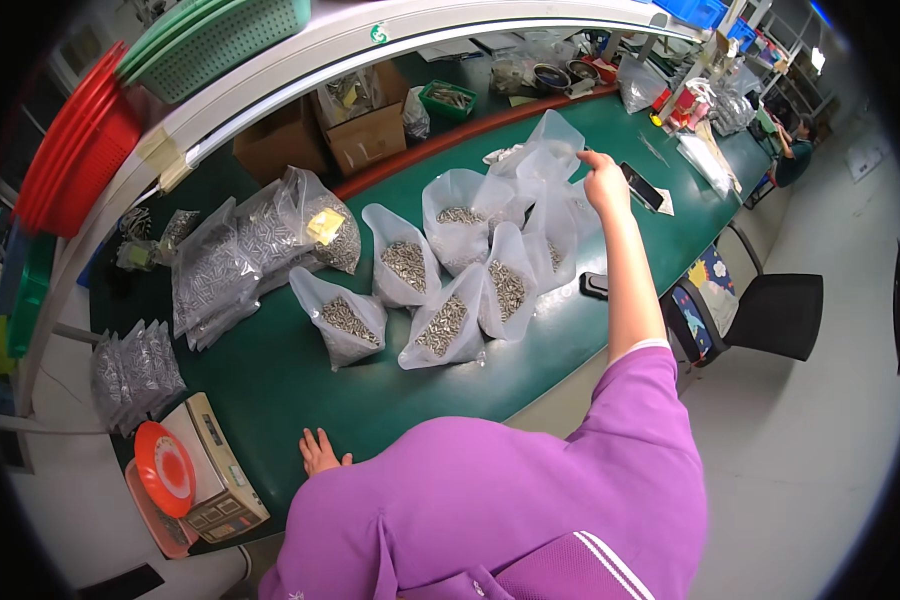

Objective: Weighing small metal components on an electronic scale and placing specific amounts into plastic bags for packaging.

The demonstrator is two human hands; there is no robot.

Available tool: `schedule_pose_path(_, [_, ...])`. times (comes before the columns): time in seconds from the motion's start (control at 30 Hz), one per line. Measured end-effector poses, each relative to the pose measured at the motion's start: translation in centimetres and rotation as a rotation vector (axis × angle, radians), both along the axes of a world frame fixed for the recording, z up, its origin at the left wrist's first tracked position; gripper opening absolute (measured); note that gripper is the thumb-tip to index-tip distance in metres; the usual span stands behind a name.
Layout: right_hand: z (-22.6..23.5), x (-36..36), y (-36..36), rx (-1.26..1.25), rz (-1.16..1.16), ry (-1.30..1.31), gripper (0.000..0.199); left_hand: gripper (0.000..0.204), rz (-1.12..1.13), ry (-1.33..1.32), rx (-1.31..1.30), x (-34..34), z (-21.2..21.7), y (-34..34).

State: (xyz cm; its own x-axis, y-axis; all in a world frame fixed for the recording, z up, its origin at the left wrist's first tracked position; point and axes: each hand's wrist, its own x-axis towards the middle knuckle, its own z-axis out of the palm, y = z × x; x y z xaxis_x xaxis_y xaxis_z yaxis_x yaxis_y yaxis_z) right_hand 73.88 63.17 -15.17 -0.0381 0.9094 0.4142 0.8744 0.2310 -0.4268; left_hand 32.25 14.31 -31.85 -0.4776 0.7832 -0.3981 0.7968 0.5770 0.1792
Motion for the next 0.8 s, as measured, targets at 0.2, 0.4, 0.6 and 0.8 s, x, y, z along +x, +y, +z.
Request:
schedule_pose_path(0.2, [-0.8,0.6,-5.9,-0.21,-0.032,-0.491,0.028,0.081,-0.017,0.011,0.002,0.1,0.2,0.1])
schedule_pose_path(0.4, [0.4,-0.9,-9.5,0.233,0.145,-0.117,0.024,0.079,-0.03,0.004,0.001,0.5,1.5,0.3])
schedule_pose_path(0.6, [-0.1,-3.7,-15.4,-0.004,0.25,-0.39,0.022,0.077,-0.025,0.014,0.018,1.0,2.3,0.4])
schedule_pose_path(0.8, [1.1,-5.3,-17.9,0.16,0.304,-0.039,0.02,0.073,-0.02,0.019,0.084,1.4,2.7,0.3])
